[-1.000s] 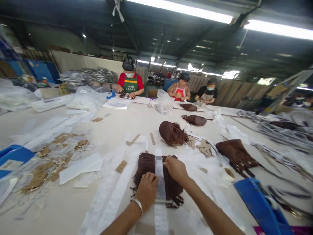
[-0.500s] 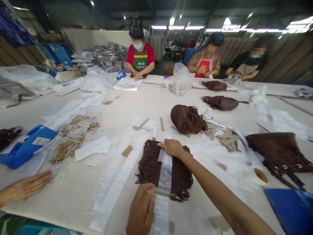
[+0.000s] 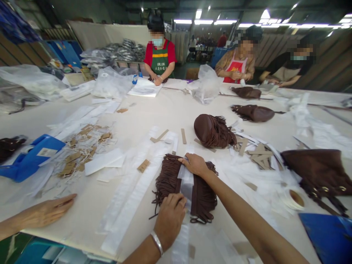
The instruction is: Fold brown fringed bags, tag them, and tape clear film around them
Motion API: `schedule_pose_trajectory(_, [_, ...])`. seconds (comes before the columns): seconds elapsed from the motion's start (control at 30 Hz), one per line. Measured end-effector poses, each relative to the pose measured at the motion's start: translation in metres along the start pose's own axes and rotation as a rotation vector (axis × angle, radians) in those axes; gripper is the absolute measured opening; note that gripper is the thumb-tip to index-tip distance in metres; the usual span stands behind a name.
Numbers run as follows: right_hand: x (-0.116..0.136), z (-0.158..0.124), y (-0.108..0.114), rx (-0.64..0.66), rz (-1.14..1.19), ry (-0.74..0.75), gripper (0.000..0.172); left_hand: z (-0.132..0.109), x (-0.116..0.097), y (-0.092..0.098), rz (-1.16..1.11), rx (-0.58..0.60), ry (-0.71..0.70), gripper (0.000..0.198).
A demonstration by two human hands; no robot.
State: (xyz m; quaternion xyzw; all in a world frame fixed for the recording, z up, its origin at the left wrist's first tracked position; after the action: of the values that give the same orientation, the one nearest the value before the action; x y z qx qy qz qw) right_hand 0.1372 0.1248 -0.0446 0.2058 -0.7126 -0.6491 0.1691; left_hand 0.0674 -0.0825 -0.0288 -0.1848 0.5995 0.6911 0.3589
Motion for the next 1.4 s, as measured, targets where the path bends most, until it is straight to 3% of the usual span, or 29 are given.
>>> schedule_pose_trajectory(0.27, [-0.003, -0.027, 0.018, -0.292, 0.165, 0.104, 0.054, 0.007, 0.016, -0.009, 0.087, -0.009, 0.105, 0.046])
schedule_pose_trajectory(0.5, [0.002, -0.051, 0.025, -0.355, 0.153, 0.245, 0.039, 0.025, 0.020, -0.008, 0.122, -0.002, 0.177, 0.057])
schedule_pose_trajectory(0.7, [0.008, -0.059, 0.026, -0.243, 0.195, 0.350, 0.030, 0.035, 0.030, -0.005, 0.066, 0.010, 0.240, 0.053])
schedule_pose_trajectory(0.9, [-0.012, -0.061, 0.012, -0.011, 0.427, 0.352, 0.065, 0.041, 0.044, -0.004, -0.064, -0.044, 0.308, 0.042])
schedule_pose_trajectory(1.07, [-0.018, -0.057, 0.009, 0.191, 0.538, 0.430, 0.075, 0.043, 0.045, 0.002, -0.088, -0.055, 0.279, 0.007])
schedule_pose_trajectory(1.13, [-0.018, -0.055, 0.011, 0.161, 0.514, 0.446, 0.072, 0.043, 0.044, 0.006, -0.141, -0.059, 0.253, 0.010])
schedule_pose_trajectory(1.27, [-0.015, -0.055, 0.015, -0.030, 0.405, 0.414, 0.053, 0.041, 0.039, 0.013, -0.279, -0.032, 0.149, 0.013])
schedule_pose_trajectory(1.4, [0.000, -0.062, 0.010, -0.209, 0.190, 0.364, 0.041, 0.036, 0.025, 0.019, -0.226, -0.034, -0.050, 0.021])
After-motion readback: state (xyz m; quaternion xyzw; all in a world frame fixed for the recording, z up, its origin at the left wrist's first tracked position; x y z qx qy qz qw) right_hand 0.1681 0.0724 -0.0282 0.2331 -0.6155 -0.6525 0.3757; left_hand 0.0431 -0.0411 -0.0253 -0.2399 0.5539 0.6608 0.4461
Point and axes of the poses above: each hand's wrist, its own z-axis towards the middle knuckle, its own y-axis out of the back of the hand, x = y × z, the point moved 7 cm from there along z, towards the middle knuckle, and after that the axes turned 13 degrees about -z, right-handed, at the moved point
